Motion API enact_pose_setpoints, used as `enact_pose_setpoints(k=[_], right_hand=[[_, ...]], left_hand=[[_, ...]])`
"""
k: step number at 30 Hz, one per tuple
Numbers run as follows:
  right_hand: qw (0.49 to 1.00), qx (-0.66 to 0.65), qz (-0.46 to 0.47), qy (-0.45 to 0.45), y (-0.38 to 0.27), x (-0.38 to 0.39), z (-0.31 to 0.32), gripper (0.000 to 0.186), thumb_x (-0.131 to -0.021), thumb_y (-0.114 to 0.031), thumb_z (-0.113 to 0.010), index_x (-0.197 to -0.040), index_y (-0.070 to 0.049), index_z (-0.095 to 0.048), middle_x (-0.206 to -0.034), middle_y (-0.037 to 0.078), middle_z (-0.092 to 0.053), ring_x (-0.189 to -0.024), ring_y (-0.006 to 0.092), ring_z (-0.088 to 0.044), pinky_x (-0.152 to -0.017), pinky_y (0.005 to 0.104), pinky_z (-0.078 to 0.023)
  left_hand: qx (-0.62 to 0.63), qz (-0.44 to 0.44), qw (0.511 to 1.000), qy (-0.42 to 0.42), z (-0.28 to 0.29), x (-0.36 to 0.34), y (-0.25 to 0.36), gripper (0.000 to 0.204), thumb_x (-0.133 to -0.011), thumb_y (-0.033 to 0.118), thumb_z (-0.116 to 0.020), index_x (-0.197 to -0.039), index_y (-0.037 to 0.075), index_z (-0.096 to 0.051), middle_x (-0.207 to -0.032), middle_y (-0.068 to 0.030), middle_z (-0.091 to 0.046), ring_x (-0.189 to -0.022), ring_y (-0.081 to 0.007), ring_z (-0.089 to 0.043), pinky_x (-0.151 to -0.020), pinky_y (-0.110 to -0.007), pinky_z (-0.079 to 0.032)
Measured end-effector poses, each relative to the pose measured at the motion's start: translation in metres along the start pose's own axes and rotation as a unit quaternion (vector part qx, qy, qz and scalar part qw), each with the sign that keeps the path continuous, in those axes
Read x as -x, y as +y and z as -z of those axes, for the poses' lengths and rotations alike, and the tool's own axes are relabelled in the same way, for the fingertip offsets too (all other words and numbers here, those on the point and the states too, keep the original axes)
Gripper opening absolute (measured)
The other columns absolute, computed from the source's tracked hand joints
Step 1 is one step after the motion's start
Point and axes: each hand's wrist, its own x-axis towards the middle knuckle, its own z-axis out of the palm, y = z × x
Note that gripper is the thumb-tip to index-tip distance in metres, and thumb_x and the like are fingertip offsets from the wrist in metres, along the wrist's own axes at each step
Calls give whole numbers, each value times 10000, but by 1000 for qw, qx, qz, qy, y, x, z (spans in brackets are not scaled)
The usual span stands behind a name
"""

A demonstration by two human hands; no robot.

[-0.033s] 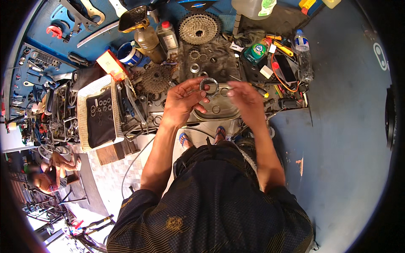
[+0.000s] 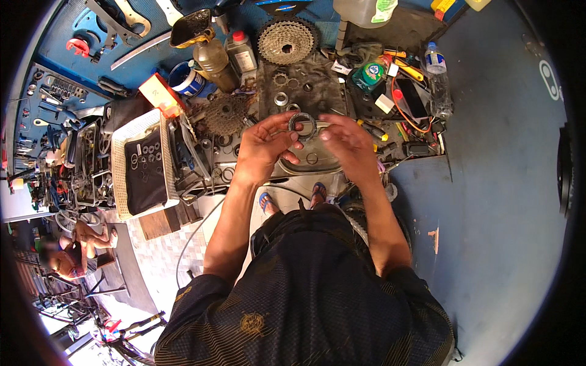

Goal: The person cleans a metal tray with a brush, then uses a screwdriver to pry and remove a small black ring from a bicycle part. The ring is inspected by hand and placed back on the workbench.

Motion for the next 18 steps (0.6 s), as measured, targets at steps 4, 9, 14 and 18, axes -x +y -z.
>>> enact_pose_setpoints(k=[4, 9, 14, 18], right_hand=[[997, -43, -48, -53, -25, -26, -36, 317, -962, -170, -774, -1208, 13, -695, -932, 29, -719, -846, 89, -670, -736, 266, -541], [986, -46, -133, -90, -35, -36, -41, 268, -964, -131, -747, -1178, 27, -718, -936, 32, -732, -822, 87, -657, -747, 261, -536], [987, -60, -129, -76, -35, -36, -51, 224, -962, -119, -742, -1133, 26, -742, -945, 34, -744, -838, 79, -643, -754, 250, -526], [988, -47, -132, -69, -33, -38, -56, 221, -959, -127, -753, -1120, 24, -750, -947, 26, -744, -840, 73, -637, -746, 247, -515]], left_hand=[[-50, -40, 998, 0, -8, 8, 1, 471, -968, -72, -676, -1430, -31, -594, -1159, -115, -727, -927, -170, -727, -713, -309, -668], [-65, -71, 995, 7, -6, 16, 4, 471, -972, -91, -667, -1434, -28, -596, -1144, -132, -742, -941, -183, -737, -743, -318, -673], [-65, -86, 994, 27, 0, 20, 7, 447, -961, -98, -673, -1402, -39, -625, -1102, -158, -760, -920, -220, -763, -743, -333, -672], [-56, -70, 995, 33, 5, 22, 13, 421, -976, -74, -680, -1391, -13, -645, -1112, -137, -764, -918, -189, -759, -762, -320, -672]])
